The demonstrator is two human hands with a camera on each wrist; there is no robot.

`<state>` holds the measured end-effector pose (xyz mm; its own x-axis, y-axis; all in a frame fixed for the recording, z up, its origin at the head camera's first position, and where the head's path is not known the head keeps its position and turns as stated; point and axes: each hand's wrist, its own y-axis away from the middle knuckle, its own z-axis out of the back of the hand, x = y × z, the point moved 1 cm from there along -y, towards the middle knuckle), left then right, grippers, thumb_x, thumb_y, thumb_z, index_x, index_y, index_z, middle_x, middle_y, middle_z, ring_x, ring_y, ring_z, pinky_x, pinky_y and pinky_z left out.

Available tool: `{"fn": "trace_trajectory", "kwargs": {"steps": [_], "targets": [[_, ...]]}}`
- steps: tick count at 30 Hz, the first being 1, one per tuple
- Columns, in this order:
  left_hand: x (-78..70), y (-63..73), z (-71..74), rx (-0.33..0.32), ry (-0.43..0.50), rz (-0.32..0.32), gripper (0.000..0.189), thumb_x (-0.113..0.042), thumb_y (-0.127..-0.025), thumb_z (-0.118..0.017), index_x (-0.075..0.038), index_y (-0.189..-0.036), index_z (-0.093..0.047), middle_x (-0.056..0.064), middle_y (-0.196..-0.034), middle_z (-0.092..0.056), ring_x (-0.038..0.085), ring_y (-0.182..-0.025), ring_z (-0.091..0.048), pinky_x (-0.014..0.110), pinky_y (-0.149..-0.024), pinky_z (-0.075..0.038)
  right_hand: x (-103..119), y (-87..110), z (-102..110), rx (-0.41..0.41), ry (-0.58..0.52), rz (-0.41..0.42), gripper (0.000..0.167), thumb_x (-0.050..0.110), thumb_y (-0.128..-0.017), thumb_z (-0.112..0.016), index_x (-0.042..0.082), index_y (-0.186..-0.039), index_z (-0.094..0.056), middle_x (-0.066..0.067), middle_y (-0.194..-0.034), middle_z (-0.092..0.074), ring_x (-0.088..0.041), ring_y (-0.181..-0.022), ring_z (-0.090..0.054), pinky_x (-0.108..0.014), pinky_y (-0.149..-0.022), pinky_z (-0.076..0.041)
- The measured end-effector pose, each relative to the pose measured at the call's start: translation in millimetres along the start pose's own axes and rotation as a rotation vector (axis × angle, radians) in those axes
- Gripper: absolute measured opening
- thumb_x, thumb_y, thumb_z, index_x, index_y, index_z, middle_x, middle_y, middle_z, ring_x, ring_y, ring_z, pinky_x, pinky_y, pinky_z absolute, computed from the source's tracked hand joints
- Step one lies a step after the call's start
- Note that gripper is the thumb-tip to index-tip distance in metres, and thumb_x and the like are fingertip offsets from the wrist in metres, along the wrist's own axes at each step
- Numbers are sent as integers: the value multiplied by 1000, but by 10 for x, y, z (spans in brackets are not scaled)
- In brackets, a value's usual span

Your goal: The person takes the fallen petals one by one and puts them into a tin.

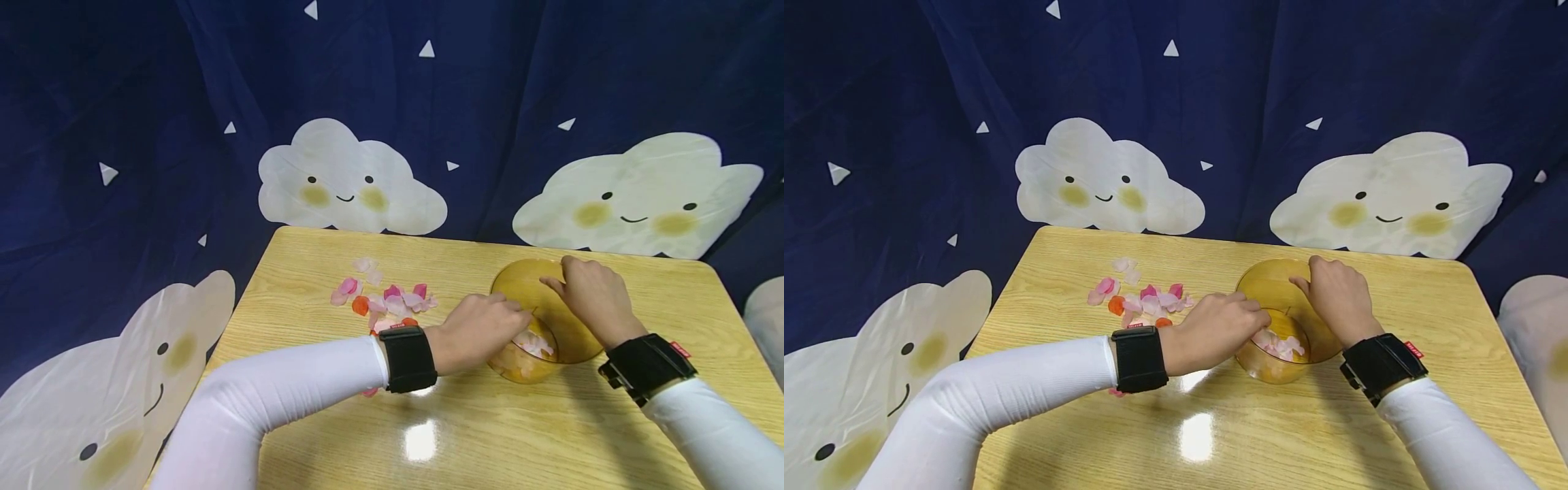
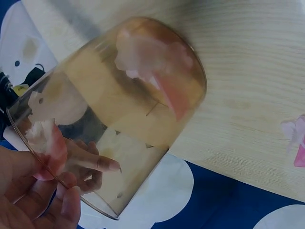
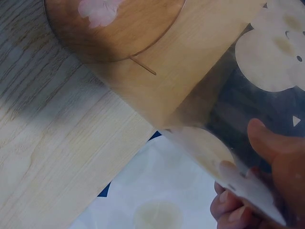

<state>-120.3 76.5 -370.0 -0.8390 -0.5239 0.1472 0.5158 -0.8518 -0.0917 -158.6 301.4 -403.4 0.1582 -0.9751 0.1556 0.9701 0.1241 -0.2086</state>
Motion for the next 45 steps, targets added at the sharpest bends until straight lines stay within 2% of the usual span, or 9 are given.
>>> {"fn": "trace_trajectory", "kwargs": {"steps": [6, 10, 14, 17, 20, 26, 31, 40, 45], "targets": [[-3, -3, 3, -1, 16, 2, 21, -14, -103, -56, -29, -108, -69, -14, -102, -71, 6, -87, -64, 22, -67, -54, 3, 6, -1, -7, 0, 4, 44, 31, -94, -71, 4, -69, -47, -6, -51, -39, -22, -41, -43, -34, -39, -32], [1, 2, 16, -13, 14, 7, 16, -16, -102, -57, -28, -103, -69, -13, -96, -68, 6, -84, -62, 22, -63, -52, 4, 6, 3, -8, 0, 4, 44, 31, -94, -72, 4, -69, -47, -7, -52, -40, -22, -42, -43, -35, -39, -32], [24, 10, 49, -53, 32, 30, 10, -25, -102, -59, -26, -103, -69, -13, -95, -68, 6, -84, -64, 22, -62, -52, 4, 2, 3, 0, -2, 1, 44, 32, -94, -71, 4, -69, -47, -6, -52, -39, -22, -42, -43, -34, -39, -32], [60, 17, 79, -95, 56, 63, 14, -35, -102, -59, -26, -105, -69, -13, -97, -69, 6, -88, -66, 22, -64, -54, 1, 1, 0, -2, -1, 0, 44, 32, -94, -72, 4, -69, -47, -7, -52, -40, -23, -42, -43, -34, -39, -32], [109, 35, 103, -123, 75, 90, 17, -37, -102, -57, -26, -104, -69, -13, -95, -69, 5, -88, -66, 22, -64, -53, 1, 1, -2, -9, 4, 4, 44, 31, -93, -72, 4, -69, -48, -7, -52, -40, -23, -41, -43, -35, -38, -32], [274, 118, 138, -182, 128, 133, 21, -35, -102, -56, -22, -109, -72, -11, -98, -71, 8, -87, -68, 23, -63, -54, 4, -4, -4, -9, 11, 5, 44, 31, -93, -72, 4, -69, -48, -6, -52, -40, -23, -42, -43, -36, -38, -33], [459, 217, 131, -238, 198, 197, 23, -34, -102, -57, -20, -111, -72, -8, -101, -74, 10, -88, -69, 27, -65, -57, 0, -7, -9, -14, 8, 4, 45, 32, -93, -72, 5, -68, -47, -5, -52, -38, -23, -42, -43, -35, -39, -32], [695, 397, 61, -210, 275, 293, 21, -31, -102, -58, -17, -107, -72, -4, -94, -72, 12, -82, -66, 28, -61, -54, 1, -9, -1, 0, 6, -2, 45, 33, -94, -71, 5, -69, -47, -5, -54, -38, -23, -43, -43, -36, -40, -32], [845, 524, -4, -205, 326, 358, 20, -29, -101, -59, -16, -108, -72, -2, -95, -73, 12, -81, -66, 30, -59, -53, 1, -7, -3, -2, 5, 4, 45, 32, -94, -71, 6, -68, -46, -4, -53, -37, -22, -43, -42, -35, -40, -31]]}}
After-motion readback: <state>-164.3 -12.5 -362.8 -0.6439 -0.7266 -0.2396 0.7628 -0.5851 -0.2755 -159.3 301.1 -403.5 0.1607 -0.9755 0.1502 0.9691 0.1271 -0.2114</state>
